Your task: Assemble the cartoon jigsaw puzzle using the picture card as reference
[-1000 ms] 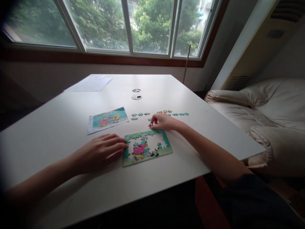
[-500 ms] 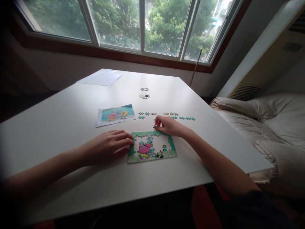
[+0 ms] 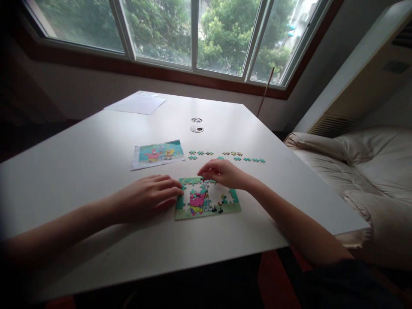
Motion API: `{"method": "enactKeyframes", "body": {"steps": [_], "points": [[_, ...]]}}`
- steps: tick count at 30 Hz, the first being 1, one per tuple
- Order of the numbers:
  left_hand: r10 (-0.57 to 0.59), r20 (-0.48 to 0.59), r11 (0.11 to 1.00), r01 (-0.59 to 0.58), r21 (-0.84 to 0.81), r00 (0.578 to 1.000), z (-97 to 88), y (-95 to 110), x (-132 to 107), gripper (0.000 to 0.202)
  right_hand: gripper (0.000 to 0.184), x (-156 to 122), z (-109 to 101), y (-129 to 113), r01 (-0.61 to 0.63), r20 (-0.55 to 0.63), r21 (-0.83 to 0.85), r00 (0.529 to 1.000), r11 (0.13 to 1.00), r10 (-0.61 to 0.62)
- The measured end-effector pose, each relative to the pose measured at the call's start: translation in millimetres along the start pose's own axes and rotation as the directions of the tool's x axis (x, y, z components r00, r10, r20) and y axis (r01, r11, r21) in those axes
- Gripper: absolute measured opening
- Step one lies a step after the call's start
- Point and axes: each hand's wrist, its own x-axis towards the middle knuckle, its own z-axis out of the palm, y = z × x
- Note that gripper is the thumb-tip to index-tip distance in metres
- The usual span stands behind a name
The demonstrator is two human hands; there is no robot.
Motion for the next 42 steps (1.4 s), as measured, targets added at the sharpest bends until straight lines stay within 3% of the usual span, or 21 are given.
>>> {"method": "enactKeyframes", "body": {"steps": [16,24,31,34,38,42], "points": [[0.007,0.010,1.000,-0.007,0.005,1.000,-0.6,0,0,0.020,0.023,2,14,-12,0.006,-0.017,0.070,1.000,0.997,-0.005],[0.006,-0.010,1.000,-0.006,0.011,1.000,-0.1,0,1,0.019,0.016,2,14,-14,-0.003,-0.003,0.124,1.000,0.992,0.004],[0.003,-0.009,1.000,-0.003,0.012,1.000,0.5,1,1,0.019,0.016,2,14,-15,0.057,-0.015,0.048,0.998,0.997,-0.057],[-0.080,-0.085,0.996,0.077,-0.044,0.993,2.1,2,3,0.018,0.016,2,16,-18,0.057,-0.032,0.037,0.998,0.998,-0.056],[-0.281,-0.207,0.938,0.223,-0.263,0.937,4.4,4,7,0.018,0.024,2,21,-22,0.026,-0.017,0.242,1.000,0.970,-0.022],[-0.400,-0.183,0.834,0.274,-0.480,0.898,3.1,7,13,0.016,0.037,3,28,-24,0.043,-0.046,0.381,0.999,0.923,-0.028]]}}
